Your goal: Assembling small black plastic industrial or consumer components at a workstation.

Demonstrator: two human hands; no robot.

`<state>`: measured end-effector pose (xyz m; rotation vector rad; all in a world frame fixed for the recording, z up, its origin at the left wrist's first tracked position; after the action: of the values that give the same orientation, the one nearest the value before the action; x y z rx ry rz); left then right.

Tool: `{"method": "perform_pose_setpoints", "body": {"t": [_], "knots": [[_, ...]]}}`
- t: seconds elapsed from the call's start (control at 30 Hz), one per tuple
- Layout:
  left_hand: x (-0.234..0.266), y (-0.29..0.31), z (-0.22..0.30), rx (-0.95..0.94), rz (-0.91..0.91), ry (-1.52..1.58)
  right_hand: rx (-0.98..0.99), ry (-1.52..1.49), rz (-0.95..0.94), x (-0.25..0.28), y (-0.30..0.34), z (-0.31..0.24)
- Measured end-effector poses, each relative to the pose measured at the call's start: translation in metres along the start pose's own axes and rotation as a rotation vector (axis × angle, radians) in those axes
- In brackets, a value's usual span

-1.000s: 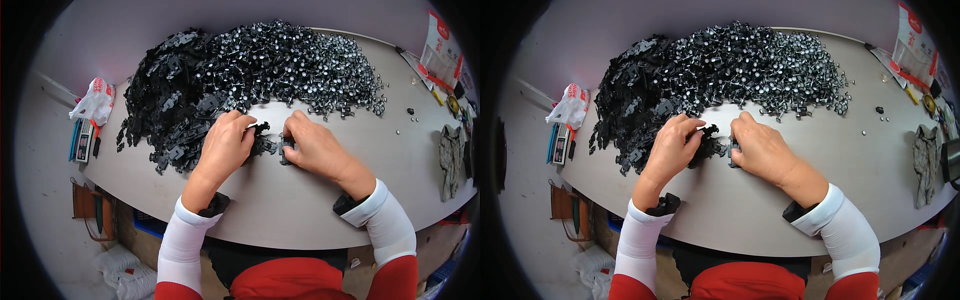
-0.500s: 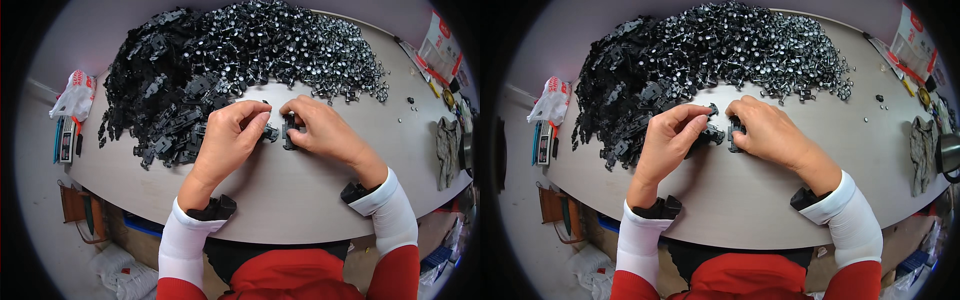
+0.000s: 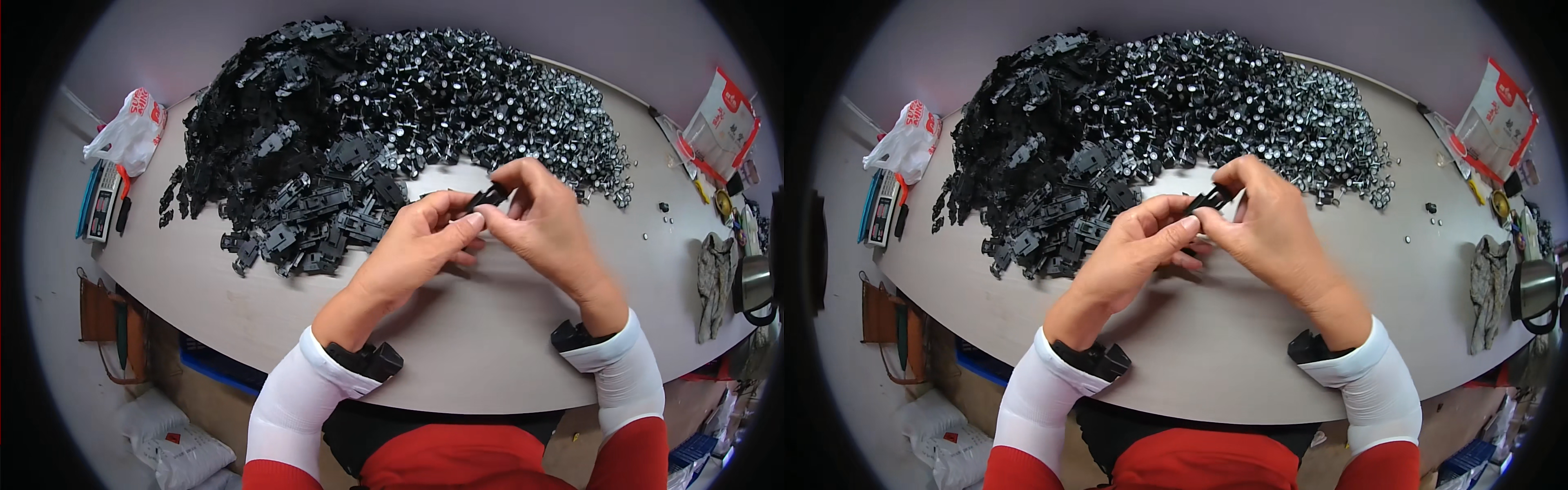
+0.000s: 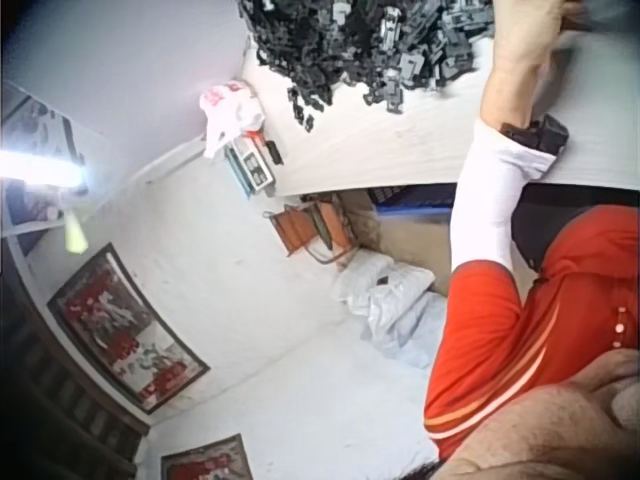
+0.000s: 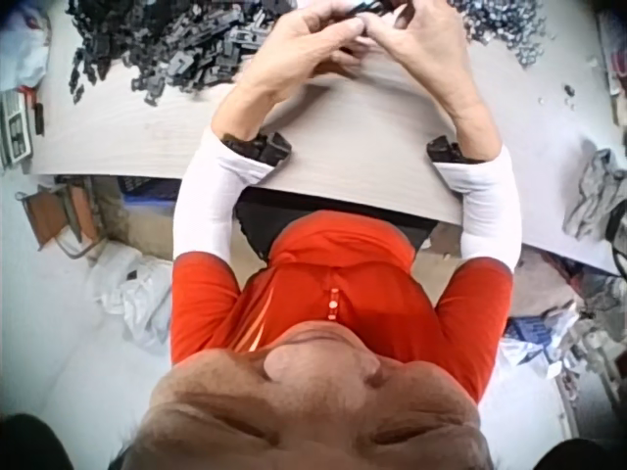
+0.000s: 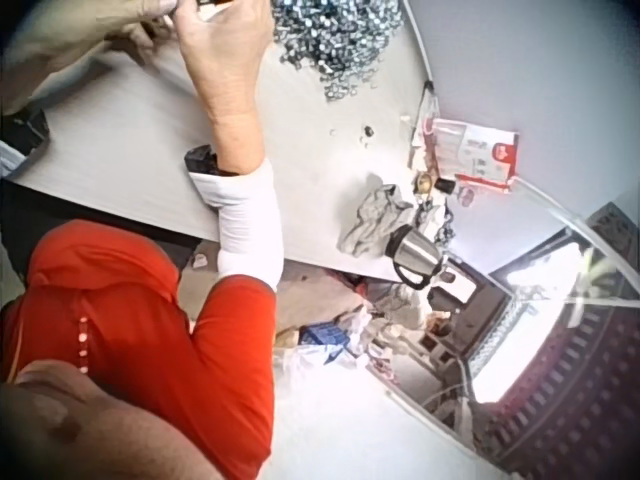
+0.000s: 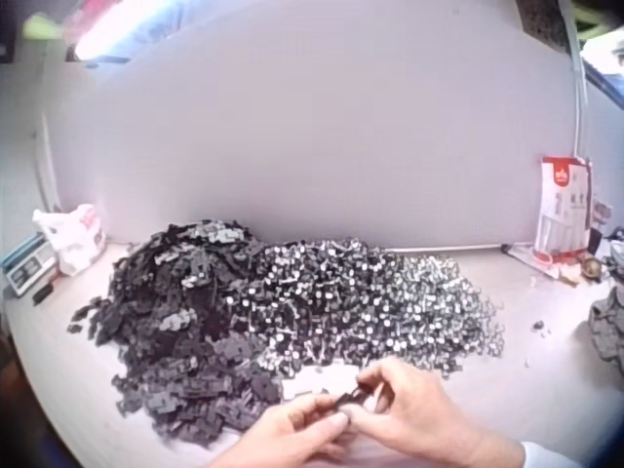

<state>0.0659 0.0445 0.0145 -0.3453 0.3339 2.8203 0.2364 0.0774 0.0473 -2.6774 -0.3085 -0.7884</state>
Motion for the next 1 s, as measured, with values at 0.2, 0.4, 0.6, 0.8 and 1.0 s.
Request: {"method": "perform_pose_setpoints", "body": {"t": [0.2,0.4,0.6,0.8,1.0], "knots": [[0.024,-0.001,-0.002,0.045,0.067,0.264,0.034,-0.175,-0.315,-0.006,-0.023,-0.007],[0.036,-0.001,0.01,-0.016,0.19,0.134,0.347,0.375,-0.028,-0.03,-0.06,0.024],[0.032,0.0,0.013,-0.004,0.207,0.178,0.352,0.542,-0.128,-0.044,-0.06,0.021],[0.032,0.001,0.01,-0.009,0.182,0.18,0.34,0.422,-0.214,-0.018,-0.024,0.026],[0.025,0.001,0.008,0.031,0.141,0.172,0.022,0.127,-0.107,0.006,-0.01,0.032]]}}
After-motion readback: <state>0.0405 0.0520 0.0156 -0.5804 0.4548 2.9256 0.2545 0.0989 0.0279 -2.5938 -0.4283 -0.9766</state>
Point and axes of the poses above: each hand's wrist, its own y-axis away from the middle knuckle, its own x-axis out of the back of the hand, z = x × y, the point moved 3 cm from there along -y, towards the middle knuckle
